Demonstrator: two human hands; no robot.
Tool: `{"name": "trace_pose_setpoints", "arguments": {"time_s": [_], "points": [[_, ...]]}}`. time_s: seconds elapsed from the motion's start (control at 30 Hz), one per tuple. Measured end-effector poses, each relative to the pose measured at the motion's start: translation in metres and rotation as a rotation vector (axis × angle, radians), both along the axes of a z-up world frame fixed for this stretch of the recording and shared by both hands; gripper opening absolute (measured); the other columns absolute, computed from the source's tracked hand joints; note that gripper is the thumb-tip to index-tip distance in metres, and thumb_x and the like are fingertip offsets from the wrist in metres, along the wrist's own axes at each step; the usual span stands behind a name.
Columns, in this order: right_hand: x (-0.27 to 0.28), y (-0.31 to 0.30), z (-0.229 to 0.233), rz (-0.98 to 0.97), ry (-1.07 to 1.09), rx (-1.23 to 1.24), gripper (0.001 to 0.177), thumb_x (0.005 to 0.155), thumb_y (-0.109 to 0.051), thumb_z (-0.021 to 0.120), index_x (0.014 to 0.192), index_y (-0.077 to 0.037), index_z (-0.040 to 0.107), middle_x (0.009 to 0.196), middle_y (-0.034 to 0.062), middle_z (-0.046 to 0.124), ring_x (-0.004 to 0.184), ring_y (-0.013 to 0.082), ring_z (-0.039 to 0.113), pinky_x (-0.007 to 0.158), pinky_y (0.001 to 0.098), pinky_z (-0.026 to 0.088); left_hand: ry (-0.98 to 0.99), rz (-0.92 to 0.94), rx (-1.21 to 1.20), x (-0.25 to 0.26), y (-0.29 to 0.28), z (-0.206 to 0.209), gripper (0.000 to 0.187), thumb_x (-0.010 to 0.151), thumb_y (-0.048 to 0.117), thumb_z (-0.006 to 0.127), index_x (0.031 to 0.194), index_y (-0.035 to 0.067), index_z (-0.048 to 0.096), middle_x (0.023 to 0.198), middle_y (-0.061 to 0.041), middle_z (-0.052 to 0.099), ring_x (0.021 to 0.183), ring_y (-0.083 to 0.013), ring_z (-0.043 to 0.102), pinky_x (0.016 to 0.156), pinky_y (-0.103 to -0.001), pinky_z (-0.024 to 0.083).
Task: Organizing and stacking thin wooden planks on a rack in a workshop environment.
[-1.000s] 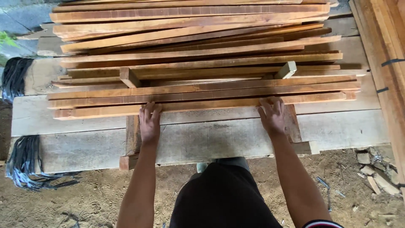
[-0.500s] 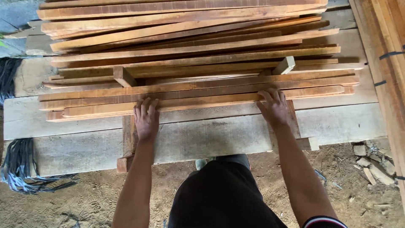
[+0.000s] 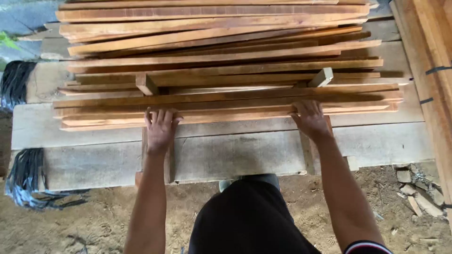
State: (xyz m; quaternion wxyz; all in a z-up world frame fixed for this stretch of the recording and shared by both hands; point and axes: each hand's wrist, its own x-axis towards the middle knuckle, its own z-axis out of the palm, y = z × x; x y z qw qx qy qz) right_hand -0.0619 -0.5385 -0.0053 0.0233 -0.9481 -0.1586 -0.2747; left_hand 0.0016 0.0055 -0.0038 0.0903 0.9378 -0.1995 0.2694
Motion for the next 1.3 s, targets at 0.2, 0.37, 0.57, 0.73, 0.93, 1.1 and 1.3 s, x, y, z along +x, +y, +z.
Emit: {"name": "trace_pose_setpoints", "arguments": {"time_s": [0.2,0.37,0.57,0.73,0.93,1.1,1.3], "points": [[-0.016,0.012,0.049,0.075,0.074,0.202,0.06,0.069,-0.033,0.091,0.111,-0.006,0.057,0.098,0.0203,0.057,0.096,0.0406,0.061,0.098,0.0539,0.045,0.165,-0.072,-0.204,-0.009,-0.002,0.019,0.074,0.069,0.053,0.09,0.113,0.009,0.049,0.108,-0.017,0.065,0.108,-0.032,0.06,0.11,-0.06,0.031],[-0.01,-0.009,0.008,0.083,-0.028,0.022,0.049,0.083,-0.044,0.082,0.116,-0.013,0.063,0.109,0.0119,0.06,0.096,0.0328,0.063,0.09,0.0469,0.05,0.154,-0.072,-0.115,-0.005,0.001,0.012,0.055,0.073,0.036,0.087,0.115,0.015,0.059,0.114,-0.007,0.058,0.113,-0.0291,0.057,0.12,-0.055,0.025],[-0.001,-0.007,-0.049,0.047,-0.03,0.014,0.037,0.09,-0.041,0.076,0.112,-0.012,0.073,0.106,0.0152,0.063,0.098,0.0398,0.064,0.087,0.0525,0.053,0.07,-0.03,-0.118,-0.001,0.0,-0.019,0.034,0.084,0.036,0.08,0.111,0.018,0.073,0.107,-0.007,0.062,0.106,-0.0301,0.062,0.108,-0.051,0.041],[0.002,0.0,-0.009,0.028,0.029,0.021,0.037,0.073,-0.03,0.089,0.104,-0.018,0.073,0.097,0.0063,0.064,0.09,0.0313,0.067,0.083,0.0451,0.056,0.036,0.059,-0.069,0.001,-0.007,-0.013,0.02,0.086,0.04,0.077,0.098,0.025,0.073,0.095,-0.001,0.062,0.09,-0.0251,0.067,0.091,-0.043,0.055],[0.016,0.001,0.005,-0.046,-0.101,-0.053,0.046,0.091,-0.064,0.069,0.108,-0.022,0.072,0.096,0.0037,0.062,0.092,0.026,0.065,0.086,0.041,0.052,0.188,0.076,-0.062,0.004,-0.014,0.0,0.044,0.073,0.045,0.085,0.11,0.026,0.069,0.112,0.001,0.06,0.107,-0.0245,0.062,0.102,-0.045,0.048],[0.022,0.026,0.025,-0.009,0.267,0.149,0.102,0.062,-0.049,0.092,0.15,-0.018,0.051,0.152,0.0186,0.048,0.141,0.0401,0.047,0.123,0.0587,0.026,0.304,-0.14,-0.142,0.015,-0.031,0.005,0.08,0.076,0.058,0.081,0.142,0.02,0.058,0.152,-0.013,0.045,0.139,-0.0351,0.047,0.123,-0.057,0.023],[0.054,0.066,0.04,0.001,0.492,0.067,0.119,0.06,-0.064,0.083,0.162,-0.027,0.036,0.169,0.0172,0.028,0.158,0.0369,0.023,0.129,0.0588,0.008,0.489,-0.182,0.066,0.042,-0.057,0.019,0.095,0.077,0.067,0.071,0.156,0.024,0.042,0.167,-0.011,0.032,0.155,-0.0304,0.028,0.126,-0.064,0.01]]}}
